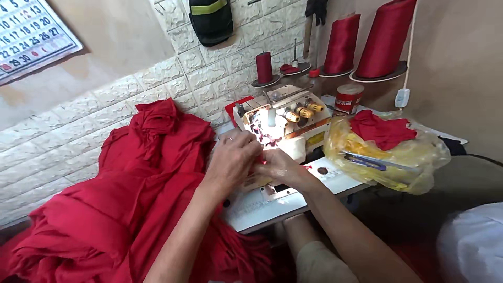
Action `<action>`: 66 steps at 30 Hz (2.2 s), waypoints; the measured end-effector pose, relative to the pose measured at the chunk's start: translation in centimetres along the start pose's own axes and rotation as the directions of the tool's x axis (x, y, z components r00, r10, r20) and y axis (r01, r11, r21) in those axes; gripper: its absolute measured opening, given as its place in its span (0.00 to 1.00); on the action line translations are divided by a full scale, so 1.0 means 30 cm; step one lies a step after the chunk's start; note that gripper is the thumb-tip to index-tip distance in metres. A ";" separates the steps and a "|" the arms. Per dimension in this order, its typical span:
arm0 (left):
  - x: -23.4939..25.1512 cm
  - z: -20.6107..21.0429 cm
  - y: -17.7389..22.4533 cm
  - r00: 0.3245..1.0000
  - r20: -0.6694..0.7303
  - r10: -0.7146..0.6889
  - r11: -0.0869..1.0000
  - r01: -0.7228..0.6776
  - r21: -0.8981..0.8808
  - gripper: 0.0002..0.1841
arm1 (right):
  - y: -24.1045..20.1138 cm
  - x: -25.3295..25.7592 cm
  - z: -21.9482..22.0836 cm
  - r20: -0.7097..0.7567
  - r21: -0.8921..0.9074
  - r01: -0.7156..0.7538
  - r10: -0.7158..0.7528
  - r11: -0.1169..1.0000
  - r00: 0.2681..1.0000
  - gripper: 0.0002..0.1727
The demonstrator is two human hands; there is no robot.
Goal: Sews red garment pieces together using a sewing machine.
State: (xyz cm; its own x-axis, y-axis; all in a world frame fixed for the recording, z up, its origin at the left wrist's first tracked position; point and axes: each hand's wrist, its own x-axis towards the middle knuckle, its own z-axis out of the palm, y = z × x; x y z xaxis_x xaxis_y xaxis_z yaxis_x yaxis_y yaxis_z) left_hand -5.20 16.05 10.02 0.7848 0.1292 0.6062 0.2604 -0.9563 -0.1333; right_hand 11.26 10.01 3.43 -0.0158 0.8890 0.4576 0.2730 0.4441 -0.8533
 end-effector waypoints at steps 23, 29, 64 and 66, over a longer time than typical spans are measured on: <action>-0.012 0.029 -0.077 0.923 0.362 -0.132 0.971 0.194 -0.139 0.16 | 0.098 -0.076 -0.002 -0.465 0.441 0.187 0.045 0.878 0.884 0.10; 0.037 0.042 -0.163 0.879 0.472 0.069 0.990 -0.001 -0.143 0.18 | 0.088 -0.077 -0.027 -0.436 0.418 0.172 0.030 0.892 0.899 0.11; 0.113 -0.027 -0.086 0.761 0.645 -0.071 0.964 0.218 -0.150 0.29 | -0.008 -0.070 0.000 -0.196 -0.316 -0.052 -0.011 0.947 0.981 0.10; 0.120 -0.037 -0.107 0.778 0.628 -0.013 0.976 0.146 -0.160 0.25 | 0.035 -0.064 -0.010 -0.263 -0.410 -0.007 -0.111 0.912 0.958 0.08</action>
State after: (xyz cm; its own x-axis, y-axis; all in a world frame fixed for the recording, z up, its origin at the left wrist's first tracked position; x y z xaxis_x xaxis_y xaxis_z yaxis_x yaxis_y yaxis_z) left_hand -3.84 19.29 13.50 0.9604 0.2780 -0.0196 0.2786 -0.9567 0.0842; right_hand 11.85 8.74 1.74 0.2074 0.7736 0.5987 0.6434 0.3532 -0.6792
